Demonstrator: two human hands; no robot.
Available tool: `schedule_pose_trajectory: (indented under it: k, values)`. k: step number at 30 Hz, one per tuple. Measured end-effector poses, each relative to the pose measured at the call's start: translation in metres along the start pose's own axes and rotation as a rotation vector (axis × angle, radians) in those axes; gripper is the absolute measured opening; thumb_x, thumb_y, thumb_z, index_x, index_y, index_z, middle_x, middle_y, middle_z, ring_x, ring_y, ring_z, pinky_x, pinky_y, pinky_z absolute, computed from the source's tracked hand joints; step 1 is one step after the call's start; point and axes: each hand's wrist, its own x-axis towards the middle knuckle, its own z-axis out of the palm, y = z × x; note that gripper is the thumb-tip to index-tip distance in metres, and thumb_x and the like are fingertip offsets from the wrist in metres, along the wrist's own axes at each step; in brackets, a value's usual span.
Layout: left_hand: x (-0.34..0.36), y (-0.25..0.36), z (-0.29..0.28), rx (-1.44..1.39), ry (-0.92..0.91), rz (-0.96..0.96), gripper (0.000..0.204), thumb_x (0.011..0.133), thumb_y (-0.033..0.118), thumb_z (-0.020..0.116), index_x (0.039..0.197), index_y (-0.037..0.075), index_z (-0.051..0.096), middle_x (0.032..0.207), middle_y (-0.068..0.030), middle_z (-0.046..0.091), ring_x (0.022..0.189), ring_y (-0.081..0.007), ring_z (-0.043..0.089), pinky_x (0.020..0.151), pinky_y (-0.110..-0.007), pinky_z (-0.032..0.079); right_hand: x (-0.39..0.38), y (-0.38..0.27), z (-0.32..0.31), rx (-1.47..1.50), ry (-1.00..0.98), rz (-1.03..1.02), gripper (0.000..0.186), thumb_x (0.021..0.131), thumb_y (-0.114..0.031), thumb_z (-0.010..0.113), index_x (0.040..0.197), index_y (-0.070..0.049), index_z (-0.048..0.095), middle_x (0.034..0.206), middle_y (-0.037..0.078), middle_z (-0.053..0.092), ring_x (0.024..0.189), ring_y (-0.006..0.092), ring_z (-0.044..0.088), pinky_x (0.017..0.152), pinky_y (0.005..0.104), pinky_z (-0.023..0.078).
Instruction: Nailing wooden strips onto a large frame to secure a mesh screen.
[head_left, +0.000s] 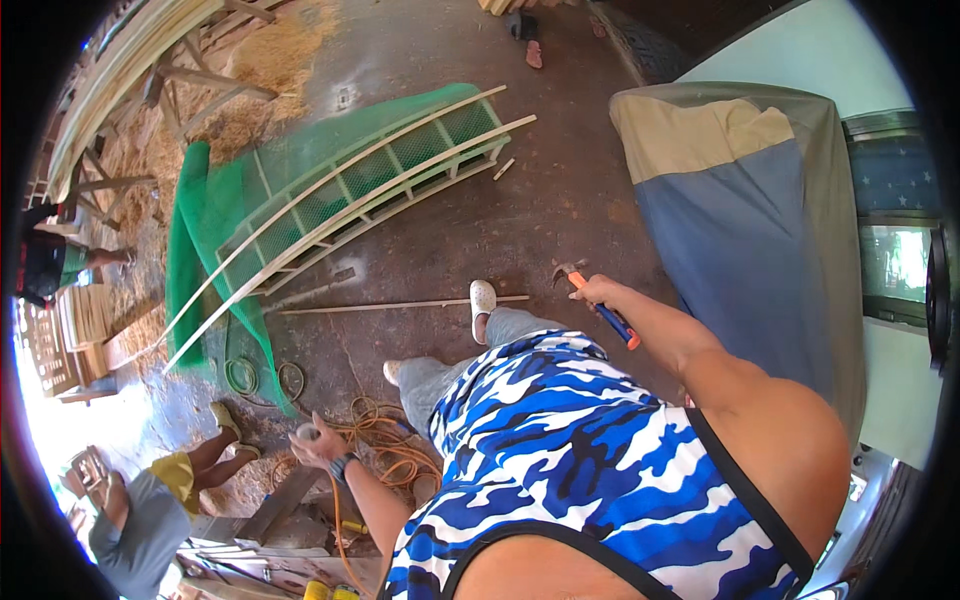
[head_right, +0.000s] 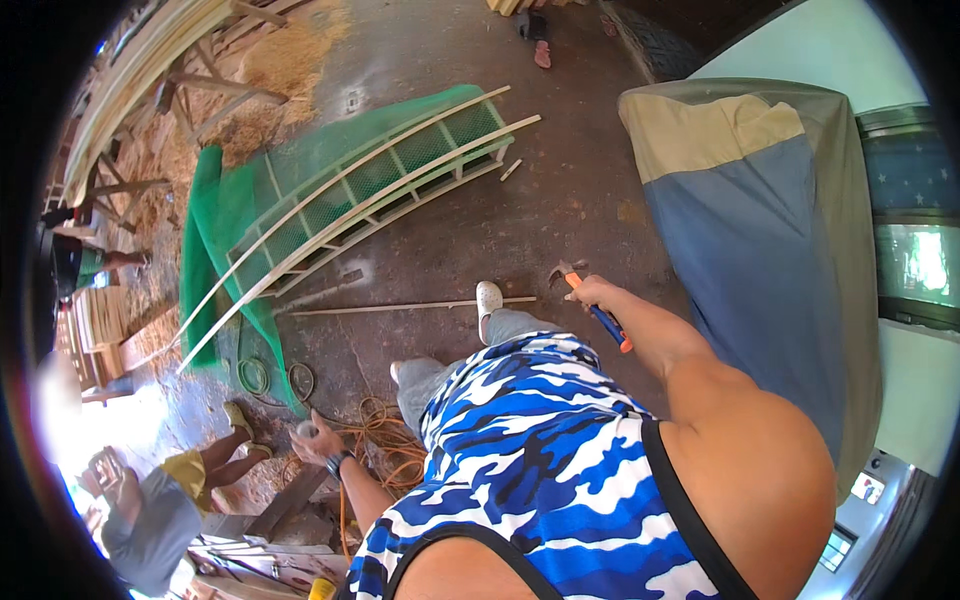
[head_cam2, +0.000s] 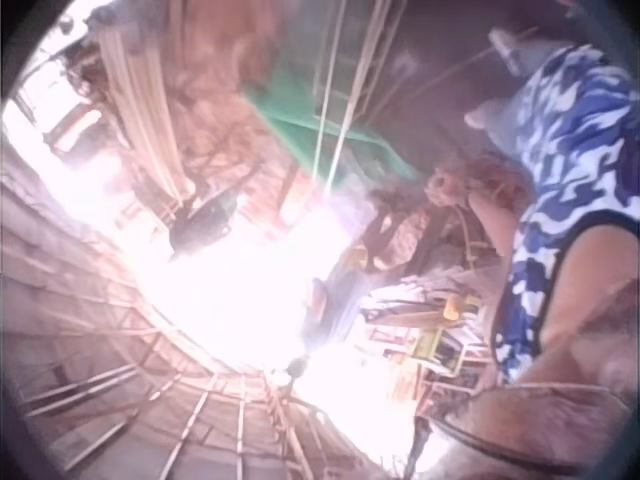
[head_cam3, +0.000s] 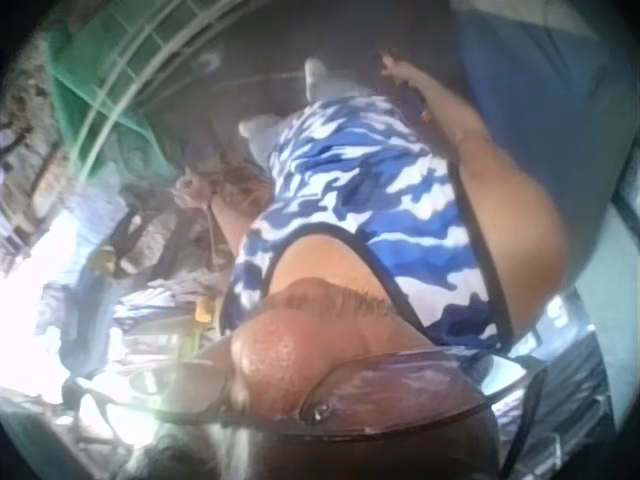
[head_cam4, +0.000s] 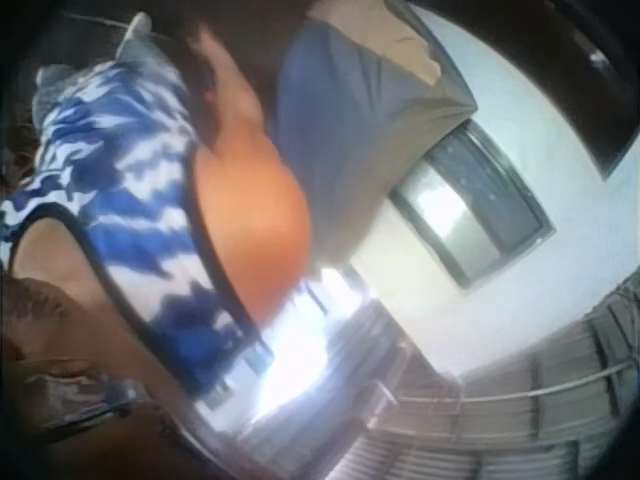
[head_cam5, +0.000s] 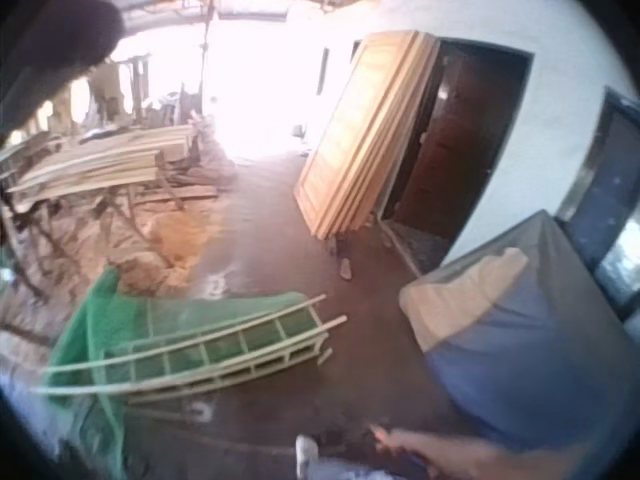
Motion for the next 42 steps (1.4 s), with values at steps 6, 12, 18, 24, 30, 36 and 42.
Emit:
schedule_pose_trajectory:
  k: [6,12,18,24,30,36,42]
  values:
    - [0.067,0.2,0.031,-0.097,-0.041,0.325,0.084,0.08,0.055,0.08,0.142,0.004,0.053,0.132,-0.0284,0.055,0.125,-0.0433,0.05,0.105,-0.057,0.039,0.023,-0.027,-0.06,0.137,-0.077,-0.097,0.034,0.088,-0.029,0.079,0.078,-0.007,0.056,0.063,0.003,0.052,0.049,0.0159,0.049,0.045,0.0383,0.04]
    - [0.085,0.383,0.097,-0.261,-0.15,0.646,0.086,0.078,0.054,0.081,0.143,0.006,0.053,0.138,-0.0251,0.055,0.132,-0.0412,0.046,0.11,-0.054,0.036,0.077,-0.065,-0.082,0.265,-0.035,-0.005,0.031,0.088,-0.029,0.079,0.083,-0.003,0.063,0.066,0.006,0.058,0.051,0.0176,0.056,0.047,0.0375,0.046]
    - [0.059,0.539,0.195,-0.358,-0.462,0.717,0.092,0.074,0.05,0.084,0.148,0.01,0.047,0.145,-0.0279,0.046,0.138,-0.0444,0.04,0.113,-0.054,0.037,0.151,-0.129,-0.1,-0.113,0.004,-0.008,0.037,0.083,-0.034,0.082,0.082,0.001,0.069,0.068,0.01,0.065,0.055,0.0215,0.064,0.052,0.0395,0.051]
    - [0.017,0.657,0.271,-0.299,-0.632,0.725,0.094,0.073,0.05,0.085,0.148,0.008,0.045,0.145,-0.0296,0.043,0.132,-0.0458,0.043,0.109,-0.053,0.041,0.24,-0.202,-0.127,-0.565,0.136,-0.176,0.045,0.079,-0.038,0.081,0.099,0.001,0.072,0.098,0.018,0.075,0.089,0.0306,0.075,0.079,0.0443,0.058]
    - [-0.04,0.742,0.376,-0.41,-0.579,0.903,0.103,0.07,0.056,0.084,0.146,0.001,0.042,0.141,-0.0259,0.045,0.129,-0.0427,0.043,0.107,-0.052,0.039,0.401,-0.261,-0.118,-0.895,0.147,-0.207,0.035,0.084,-0.021,0.071,0.114,-0.004,0.073,0.119,0.016,0.072,0.109,0.0338,0.07,0.09,0.0441,0.058]
    - [-0.07,0.786,0.468,-0.387,-0.396,0.901,0.106,0.071,0.066,0.08,0.146,0.001,0.042,0.139,-0.0262,0.046,0.128,-0.0439,0.043,0.107,-0.056,0.036,0.567,-0.258,-0.083,-1.122,0.07,-0.551,0.03,0.081,-0.017,0.066,0.107,-0.006,0.076,0.108,0.017,0.074,0.102,0.0346,0.072,0.086,0.0454,0.059]
    - [-0.063,0.78,0.477,-0.239,-0.308,0.853,0.114,0.071,0.071,0.077,0.151,0.001,0.036,0.146,-0.0284,0.04,0.134,-0.0465,0.039,0.11,-0.058,0.033,0.655,-0.292,-0.059,-1.171,-0.039,-0.872,0.025,0.078,-0.017,0.068,0.099,-0.008,0.076,0.099,0.019,0.074,0.096,0.0343,0.073,0.08,0.045,0.06]
